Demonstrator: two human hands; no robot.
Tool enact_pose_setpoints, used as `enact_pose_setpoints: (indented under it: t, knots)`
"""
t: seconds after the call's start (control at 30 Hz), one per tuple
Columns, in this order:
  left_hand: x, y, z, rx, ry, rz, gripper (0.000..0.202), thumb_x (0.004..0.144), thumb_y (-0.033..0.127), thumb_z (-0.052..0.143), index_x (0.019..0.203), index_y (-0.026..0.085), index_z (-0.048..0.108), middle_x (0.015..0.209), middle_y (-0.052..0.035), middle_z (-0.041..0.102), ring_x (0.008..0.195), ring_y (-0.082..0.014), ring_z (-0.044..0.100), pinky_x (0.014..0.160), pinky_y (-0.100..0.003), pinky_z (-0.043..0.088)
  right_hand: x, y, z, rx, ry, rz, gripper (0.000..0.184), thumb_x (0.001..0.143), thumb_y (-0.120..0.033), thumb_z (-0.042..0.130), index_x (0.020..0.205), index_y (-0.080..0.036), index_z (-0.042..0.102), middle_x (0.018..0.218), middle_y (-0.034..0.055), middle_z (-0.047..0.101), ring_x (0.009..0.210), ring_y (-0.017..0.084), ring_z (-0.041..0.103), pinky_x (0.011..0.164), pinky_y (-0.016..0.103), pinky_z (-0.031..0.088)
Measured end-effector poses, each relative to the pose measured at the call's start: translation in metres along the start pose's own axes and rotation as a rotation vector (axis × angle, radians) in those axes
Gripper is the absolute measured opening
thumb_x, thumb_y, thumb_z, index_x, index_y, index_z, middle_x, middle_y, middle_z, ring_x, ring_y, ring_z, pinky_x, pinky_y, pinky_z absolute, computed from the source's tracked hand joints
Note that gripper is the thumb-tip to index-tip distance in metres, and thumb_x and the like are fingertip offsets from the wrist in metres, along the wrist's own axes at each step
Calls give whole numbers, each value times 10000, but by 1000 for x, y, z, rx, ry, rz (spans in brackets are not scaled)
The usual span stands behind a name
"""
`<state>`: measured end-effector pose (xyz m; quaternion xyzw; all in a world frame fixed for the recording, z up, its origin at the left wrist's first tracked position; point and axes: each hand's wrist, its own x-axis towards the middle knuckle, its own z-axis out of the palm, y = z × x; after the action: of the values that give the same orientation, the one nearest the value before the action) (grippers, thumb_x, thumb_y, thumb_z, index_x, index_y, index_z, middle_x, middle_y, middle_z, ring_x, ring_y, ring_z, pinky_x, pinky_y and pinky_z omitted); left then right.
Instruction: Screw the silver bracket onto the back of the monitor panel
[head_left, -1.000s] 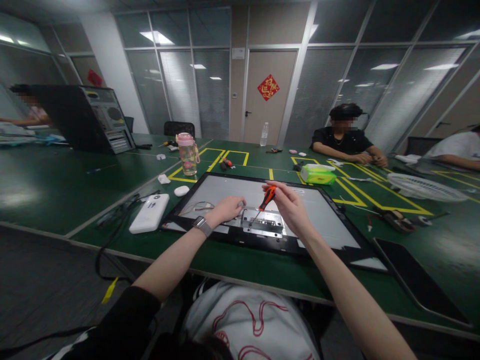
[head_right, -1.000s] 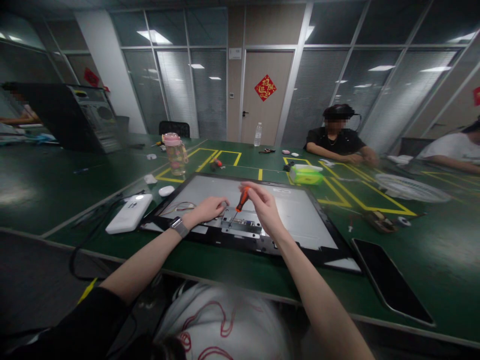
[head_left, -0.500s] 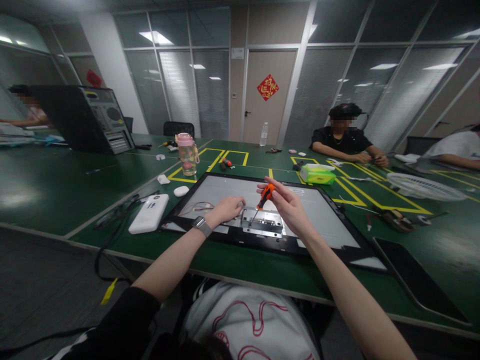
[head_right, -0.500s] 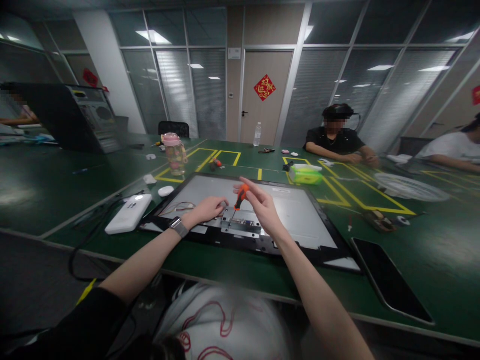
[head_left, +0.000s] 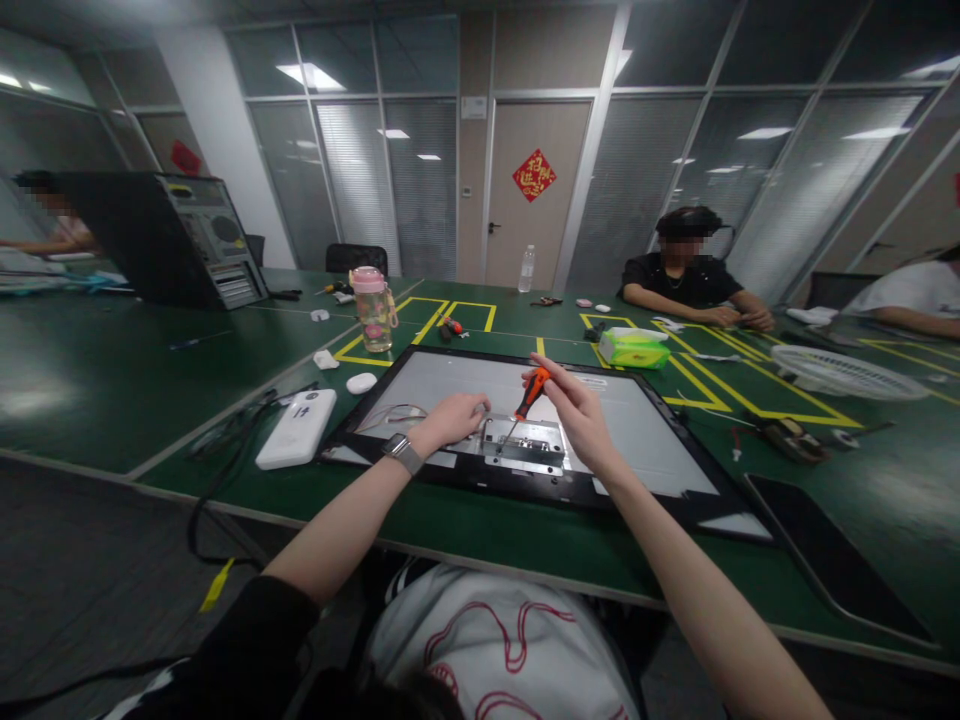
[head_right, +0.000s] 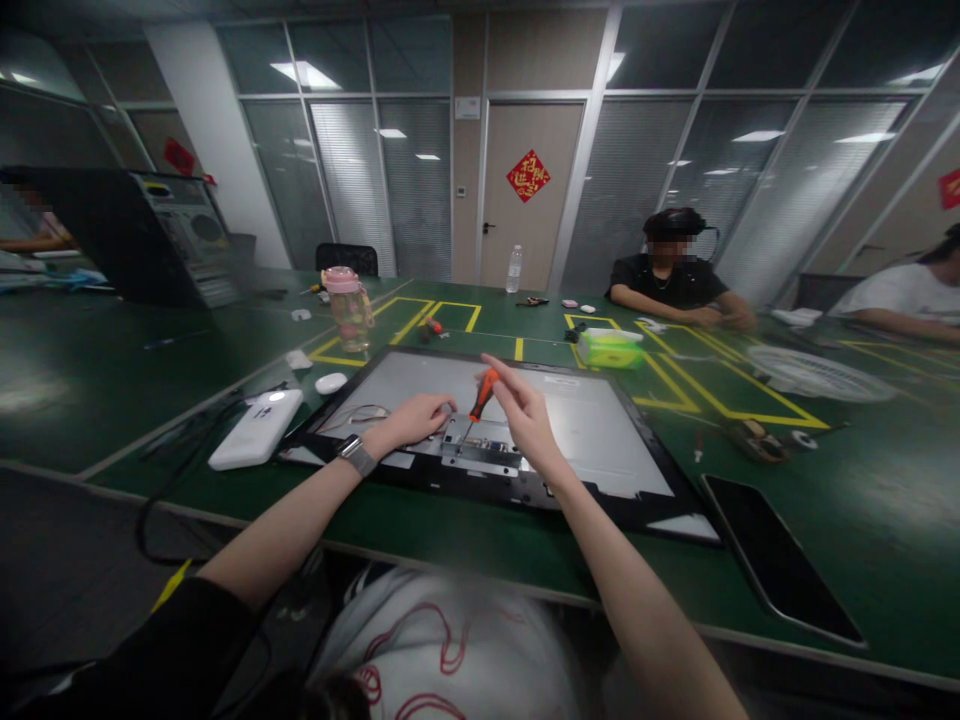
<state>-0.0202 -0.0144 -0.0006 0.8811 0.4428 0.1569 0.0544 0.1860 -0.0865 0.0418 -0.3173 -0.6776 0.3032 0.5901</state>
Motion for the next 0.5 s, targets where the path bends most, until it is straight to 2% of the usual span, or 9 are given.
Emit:
enact_pose_setpoints:
  t: [0.17, 0.23, 0.33, 0.4, 0.5]
  knots:
    - [0, 2, -1, -1, -3, -1, 310, 861, 188, 412, 1075, 206, 634, 942, -66, 703, 859, -205, 647, 796, -294, 485, 0, 5, 1, 84, 33, 17, 212, 794, -357, 692, 983, -262, 701, 946, 13, 661, 831, 161, 613, 809, 315, 498]
    - [0, 2, -1, -4, -6, -4, 311, 857, 185, 415, 1075, 201, 637, 954, -68, 702, 870, -203, 646, 807, -290, 484, 0, 7, 1, 112, 32, 41, 236, 799, -365, 687, 1013, -264, 696, 941, 14, 669, 828, 160, 619, 820, 324, 496]
    - [-1, 2, -1, -19, 1, 2, 316, 852, 183, 422, 1077, 194, 644, 965, -71, 701, 877, -196, 645, 815, -280, 482, 0, 6, 1, 184, -2, 70, 299, 851, -382, 625, 1131, -278, 648, 986, 31, 694, 966, 192, 629, 928, 374, 462]
    - [-1, 2, -1, -22, 7, 8, 321, 852, 183, 417, 1076, 193, 647, 961, -73, 702, 874, -199, 645, 811, -283, 484, 1, 6, 1, 183, -1, 59, 289, 883, -400, 574, 1137, -277, 639, 1009, 39, 696, 1025, 206, 617, 971, 395, 438]
    - [-1, 2, -1, -20, 4, 2, 323, 852, 182, 415, 1075, 198, 648, 950, -70, 705, 862, -202, 647, 799, -285, 484, 1, 5, 2, 104, 10, 41, 278, 864, -405, 594, 1104, -275, 646, 963, 28, 683, 957, 200, 619, 929, 381, 460]
